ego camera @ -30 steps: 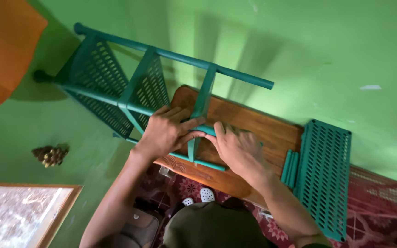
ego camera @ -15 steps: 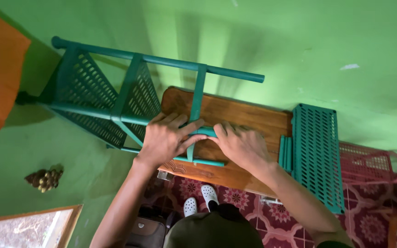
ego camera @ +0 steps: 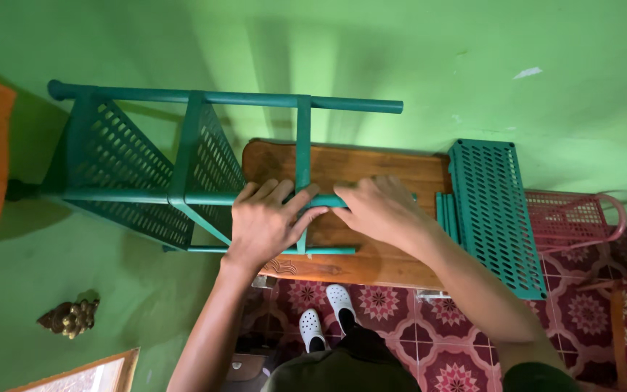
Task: The person assembles a green plastic shelving unit on a wooden table. They insert vertical rods into the side panels and attach horizontal crossbars to form the frame, then place a perforated shelf panel into the structure.
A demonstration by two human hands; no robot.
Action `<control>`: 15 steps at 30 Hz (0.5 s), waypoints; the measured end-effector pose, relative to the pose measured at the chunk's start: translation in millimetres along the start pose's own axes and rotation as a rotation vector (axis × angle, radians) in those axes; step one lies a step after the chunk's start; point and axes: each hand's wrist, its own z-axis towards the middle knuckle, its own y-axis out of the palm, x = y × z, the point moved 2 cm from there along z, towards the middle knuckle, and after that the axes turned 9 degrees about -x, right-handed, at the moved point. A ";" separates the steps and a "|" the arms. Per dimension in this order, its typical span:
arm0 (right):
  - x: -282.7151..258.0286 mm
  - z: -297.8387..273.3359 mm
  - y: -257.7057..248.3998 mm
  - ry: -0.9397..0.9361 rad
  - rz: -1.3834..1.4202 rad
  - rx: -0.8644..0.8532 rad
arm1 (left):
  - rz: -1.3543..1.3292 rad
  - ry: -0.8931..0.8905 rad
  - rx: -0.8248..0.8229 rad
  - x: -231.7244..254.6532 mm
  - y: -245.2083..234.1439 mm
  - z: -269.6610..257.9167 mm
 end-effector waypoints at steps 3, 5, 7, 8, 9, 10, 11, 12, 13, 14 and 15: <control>-4.6 10.5 8.4 0.119 0.020 -0.055 | 0.020 0.012 0.003 -1.6 2.2 -1.6; -10.3 8.7 15.2 0.180 -0.071 0.041 | 0.024 0.013 0.009 -1.9 3.7 -3.6; -14.5 4.1 21.7 0.168 -0.101 0.129 | 0.019 0.014 0.011 -3.7 4.1 -4.9; -15.4 2.0 25.2 0.161 -0.114 0.172 | 0.007 0.016 0.009 -3.6 4.3 -6.0; -14.8 2.0 28.4 0.152 -0.148 0.200 | -0.006 0.017 0.006 -3.2 4.6 -6.8; -13.7 2.4 31.7 0.144 -0.181 0.228 | -0.011 0.009 0.000 -2.9 5.1 -7.3; -12.9 2.4 35.3 0.136 -0.214 0.257 | -0.016 0.001 -0.006 -2.3 5.5 -7.7; -11.2 2.9 37.6 0.125 -0.214 0.307 | -0.018 -0.009 -0.008 -2.7 5.4 -7.3; -9.5 3.0 40.1 0.113 -0.213 0.357 | -0.016 -0.002 0.008 -2.8 4.8 -7.2; -8.1 3.4 43.0 0.103 -0.211 0.407 | -0.014 0.006 0.022 -2.5 4.5 -6.9; -7.2 4.5 45.4 0.083 -0.237 0.490 | -0.013 0.013 0.037 -2.6 4.2 -6.6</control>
